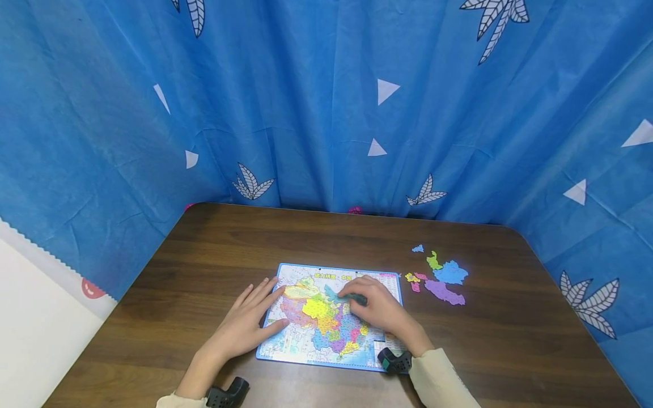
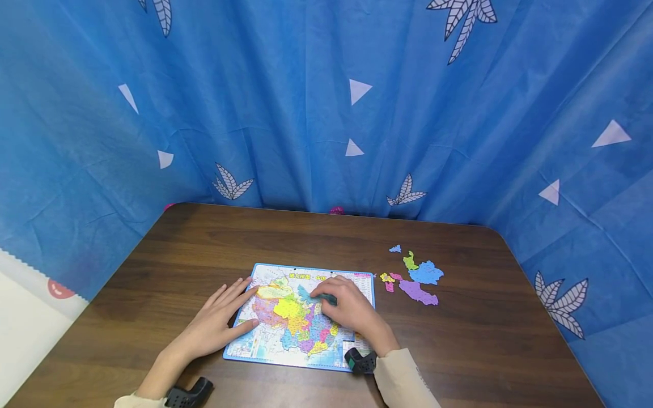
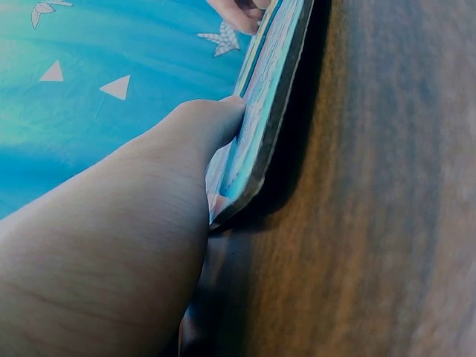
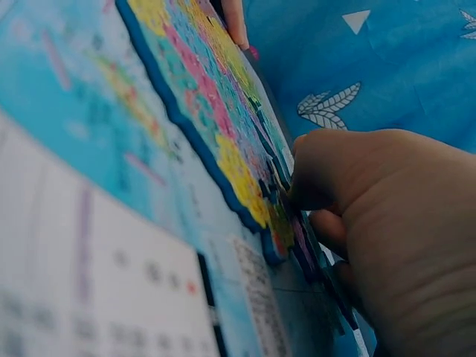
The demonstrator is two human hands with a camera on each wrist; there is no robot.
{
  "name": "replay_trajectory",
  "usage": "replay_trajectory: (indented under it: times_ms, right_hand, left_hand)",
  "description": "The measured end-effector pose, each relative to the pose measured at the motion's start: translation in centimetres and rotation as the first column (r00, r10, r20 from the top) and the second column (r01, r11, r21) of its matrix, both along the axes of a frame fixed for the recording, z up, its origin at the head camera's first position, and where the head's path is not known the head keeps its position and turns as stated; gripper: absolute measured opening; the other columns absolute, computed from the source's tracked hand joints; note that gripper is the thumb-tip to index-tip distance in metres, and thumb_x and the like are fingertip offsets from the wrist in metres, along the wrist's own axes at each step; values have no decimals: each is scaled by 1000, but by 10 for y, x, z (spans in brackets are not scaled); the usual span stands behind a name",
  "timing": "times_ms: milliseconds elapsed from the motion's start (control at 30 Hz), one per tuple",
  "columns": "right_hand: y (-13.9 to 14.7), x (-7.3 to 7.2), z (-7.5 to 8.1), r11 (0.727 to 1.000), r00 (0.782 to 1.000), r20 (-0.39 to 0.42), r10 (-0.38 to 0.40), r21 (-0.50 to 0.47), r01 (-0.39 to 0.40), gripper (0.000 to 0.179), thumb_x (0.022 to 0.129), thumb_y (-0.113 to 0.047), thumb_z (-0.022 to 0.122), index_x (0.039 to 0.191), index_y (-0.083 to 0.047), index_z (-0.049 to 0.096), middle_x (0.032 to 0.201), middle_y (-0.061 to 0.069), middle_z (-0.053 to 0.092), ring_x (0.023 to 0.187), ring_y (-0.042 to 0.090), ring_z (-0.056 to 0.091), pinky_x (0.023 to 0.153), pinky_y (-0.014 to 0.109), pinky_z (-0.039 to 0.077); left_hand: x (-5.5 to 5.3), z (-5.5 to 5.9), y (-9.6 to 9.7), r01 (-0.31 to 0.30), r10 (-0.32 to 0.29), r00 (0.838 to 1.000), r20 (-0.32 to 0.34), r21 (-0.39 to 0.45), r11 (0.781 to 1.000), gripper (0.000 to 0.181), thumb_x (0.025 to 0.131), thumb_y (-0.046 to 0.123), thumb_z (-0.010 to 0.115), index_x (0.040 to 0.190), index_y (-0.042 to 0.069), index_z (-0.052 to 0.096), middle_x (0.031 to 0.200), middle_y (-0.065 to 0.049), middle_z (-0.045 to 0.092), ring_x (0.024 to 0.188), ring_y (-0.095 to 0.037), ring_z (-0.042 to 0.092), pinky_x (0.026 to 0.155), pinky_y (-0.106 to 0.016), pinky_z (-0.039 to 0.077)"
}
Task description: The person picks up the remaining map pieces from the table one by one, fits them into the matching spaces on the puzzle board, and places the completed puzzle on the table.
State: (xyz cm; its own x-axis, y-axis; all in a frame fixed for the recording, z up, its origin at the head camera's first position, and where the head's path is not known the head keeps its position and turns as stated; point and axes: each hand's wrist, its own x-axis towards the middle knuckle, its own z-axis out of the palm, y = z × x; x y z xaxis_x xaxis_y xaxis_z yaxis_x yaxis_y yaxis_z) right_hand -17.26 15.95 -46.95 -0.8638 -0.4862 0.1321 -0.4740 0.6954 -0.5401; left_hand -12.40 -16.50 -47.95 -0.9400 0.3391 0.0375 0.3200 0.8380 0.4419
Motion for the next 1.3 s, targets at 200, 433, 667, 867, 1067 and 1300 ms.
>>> replay_trajectory:
  times_ms: [200, 433, 667, 867, 1067, 1300]
  right_hand:
    - [1, -1, -1, 1000, 1000, -5, -18, -8, 18, 26, 86, -17, 65, 106, -34, 71, 111, -22, 65, 115, 8, 54, 104, 44, 43]
    - [2, -1, -3, 1000, 1000, 16, -21, -17, 21, 27, 86, -17, 65, 105, -35, 71, 111, -23, 65, 113, 7, 53, 103, 43, 44]
    - [2, -2, -4, 1000, 1000, 3, -6, -29, 6, 28, 87, -15, 64, 105, -35, 71, 110, -23, 65, 112, 5, 54, 101, 41, 46]
    - [0, -2, -3, 999, 1000, 14, 13, -44, -13, 28, 87, -14, 64, 105, -35, 71, 111, -23, 65, 111, 5, 55, 101, 40, 47]
    - [-2, -2, -1, 999, 1000, 17, 23, -44, -23, 29, 88, -12, 63, 104, -34, 71, 110, -23, 65, 109, 4, 55, 99, 37, 49]
    - [-4, -3, -2, 998, 999, -6, 32, -53, -32, 29, 89, -10, 63, 103, -33, 71, 109, -23, 65, 108, 3, 56, 99, 36, 49]
  left_hand:
    - [-1, -1, 1, 0, 0, 1000, -8, -6, 1000, 74, 87, 70, 47, 149, 31, 37, 160, 4, 22, 148, -29, 19, 118, -55, 11]
    - [-1, 0, 1, 3, -3, 1000, -20, -6, 1000, 74, 87, 69, 49, 149, 30, 38, 160, 2, 24, 148, -30, 19, 118, -56, 11]
    - [-1, 0, 1, -2, 2, 1000, -18, -9, 1000, 73, 87, 69, 49, 149, 31, 37, 160, 2, 23, 148, -30, 19, 118, -56, 11]
    - [-1, 1, 1, -2, 2, 1000, -16, -10, 1000, 74, 87, 69, 49, 149, 29, 38, 160, 1, 23, 148, -30, 19, 118, -56, 11]
    - [-1, 1, 1, -2, 2, 1000, -10, -9, 1000, 75, 87, 69, 49, 148, 29, 38, 160, 1, 24, 148, -30, 19, 118, -56, 10]
    - [-2, -1, 0, -1, 1, 1000, -6, -10, 1000, 76, 87, 70, 48, 149, 30, 36, 161, 2, 22, 149, -30, 18, 118, -55, 9]
